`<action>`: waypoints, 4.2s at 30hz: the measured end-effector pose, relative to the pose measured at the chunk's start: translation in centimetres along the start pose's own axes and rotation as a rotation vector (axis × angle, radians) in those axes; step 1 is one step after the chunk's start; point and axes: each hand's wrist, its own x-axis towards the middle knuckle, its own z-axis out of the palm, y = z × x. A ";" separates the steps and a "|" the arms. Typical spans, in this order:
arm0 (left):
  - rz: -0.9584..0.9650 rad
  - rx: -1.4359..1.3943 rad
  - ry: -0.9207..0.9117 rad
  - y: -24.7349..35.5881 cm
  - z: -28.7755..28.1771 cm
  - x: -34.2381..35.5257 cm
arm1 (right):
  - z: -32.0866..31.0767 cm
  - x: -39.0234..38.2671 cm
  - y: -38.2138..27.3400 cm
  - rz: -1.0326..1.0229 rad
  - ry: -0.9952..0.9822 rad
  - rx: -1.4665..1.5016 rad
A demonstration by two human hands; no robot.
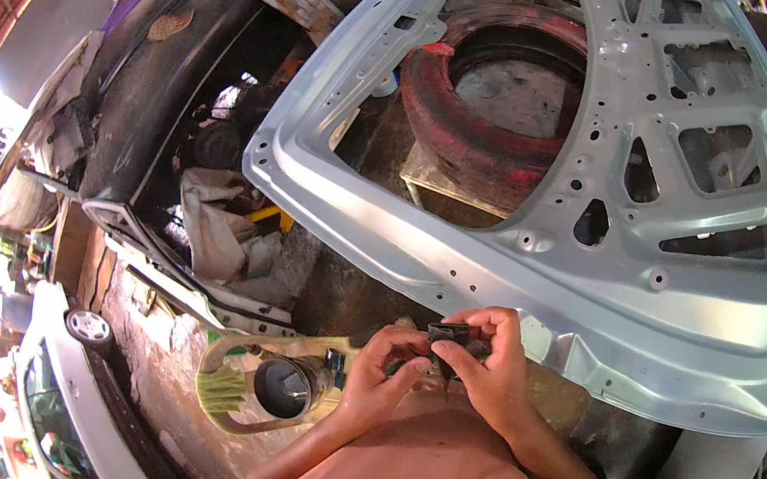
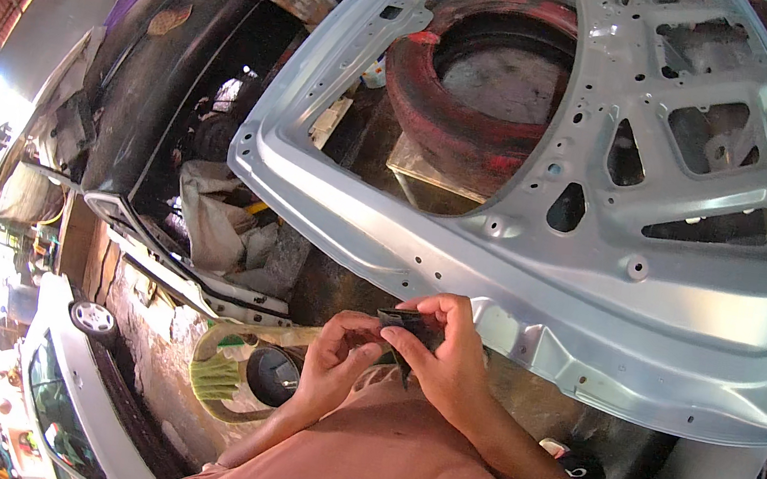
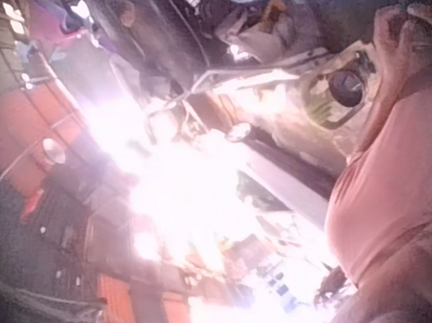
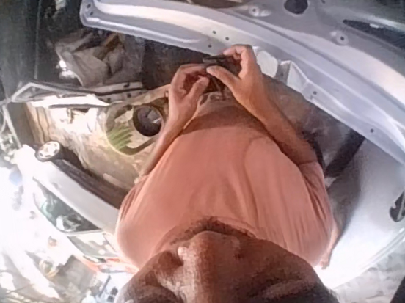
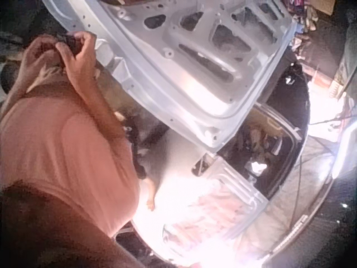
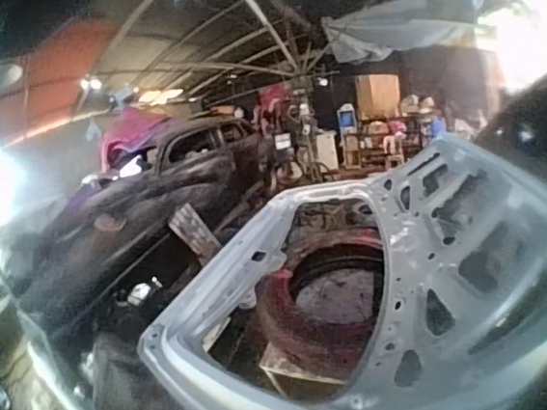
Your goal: The person sands the surface of a large, light-colored car door panel using a sanding block. They repeatedly rub the block along the edges and flat areas of the panel, occasionally dipping the block into a bucket of water and wiping it with a cloth.
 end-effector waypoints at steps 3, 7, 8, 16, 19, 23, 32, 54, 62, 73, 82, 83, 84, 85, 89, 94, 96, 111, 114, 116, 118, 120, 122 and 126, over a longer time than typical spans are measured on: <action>0.019 -0.028 0.035 0.2 0.7 -0.1 | 0.8 0.3 1.2 -0.025 -0.017 0.074; 0.071 0.031 0.185 -1.3 1.2 -0.2 | 1.8 0.6 1.9 -0.173 0.038 0.080; 0.126 0.054 0.237 -1.8 1.3 -0.2 | 1.6 0.6 1.8 -0.211 0.010 -0.027; 0.567 0.677 0.280 0.1 2.4 -0.5 | 0.6 -0.8 1.2 0.161 -0.076 0.235; 0.566 0.673 0.301 0.1 2.6 -0.6 | -0.2 -0.5 1.9 0.096 -0.033 0.326; 0.573 0.705 0.311 0.4 2.6 -0.4 | -0.5 -0.9 2.4 0.114 -0.015 0.452; 0.367 0.443 0.295 0.3 3.2 -0.2 | -0.3 -1.0 0.3 0.169 -0.066 0.209; 0.117 -0.225 -0.300 0.5 -7.7 5.2 | 5.1 3.8 -3.0 0.117 -0.124 -0.134; 0.064 -0.208 -0.322 -0.5 -11.5 6.4 | 9.2 4.9 -4.7 -0.147 -0.227 -0.695; 0.287 -0.154 -0.240 -1.2 -12.7 8.2 | 10.9 8.2 -5.0 -0.135 -0.307 -0.786; 0.106 -0.341 0.346 -8.4 -15.0 11.4 | 9.1 12.6 -1.4 -0.392 -0.263 -1.358; 0.054 -0.356 0.394 -9.8 -16.0 12.2 | 9.0 13.0 -1.0 -0.419 -0.264 -1.420; -0.001 -0.375 0.440 -10.6 -16.8 13.0 | 8.8 13.3 -0.7 -0.441 -0.266 -1.486; -0.072 -0.340 0.437 -9.7 -17.4 13.6 | 8.8 13.7 -0.3 -0.474 -0.288 -1.513; -0.099 -0.354 0.355 -9.4 -18.5 16.3 | 9.5 15.0 1.0 -0.536 -0.383 -1.577; -0.094 -0.366 0.360 -8.4 -17.3 18.4 | 9.9 15.3 1.5 -0.540 -0.439 -1.615; -0.105 -0.284 0.382 -7.9 -16.7 18.5 | 9.0 14.7 0.9 -0.487 -0.505 -1.683; -0.139 -0.037 0.444 -6.9 -16.7 18.2 | 11.6 17.6 2.4 -0.630 -0.541 -1.620; -0.175 -0.028 0.407 -7.0 -16.8 18.3 | 6.3 13.3 1.1 -0.520 -0.590 -1.700; -0.184 -0.076 0.392 -7.3 -16.5 18.3 | 5.2 12.2 0.2 -0.470 -0.597 -1.707; -0.108 -0.033 0.433 -7.3 -16.3 18.3 | 5.7 12.2 0.0 -0.469 -0.603 -1.701; -0.081 -0.020 0.451 -7.6 -16.3 18.4 | 7.9 14.7 0.8 -0.530 -0.625 -1.680; -0.107 -0.035 0.447 -8.5 -16.3 18.7 | 10.6 17.1 1.6 -0.569 -0.626 -1.662; -0.185 -0.039 0.401 -6.2 -17.1 18.1 | 9.2 15.8 1.0 -0.573 -0.650 -1.680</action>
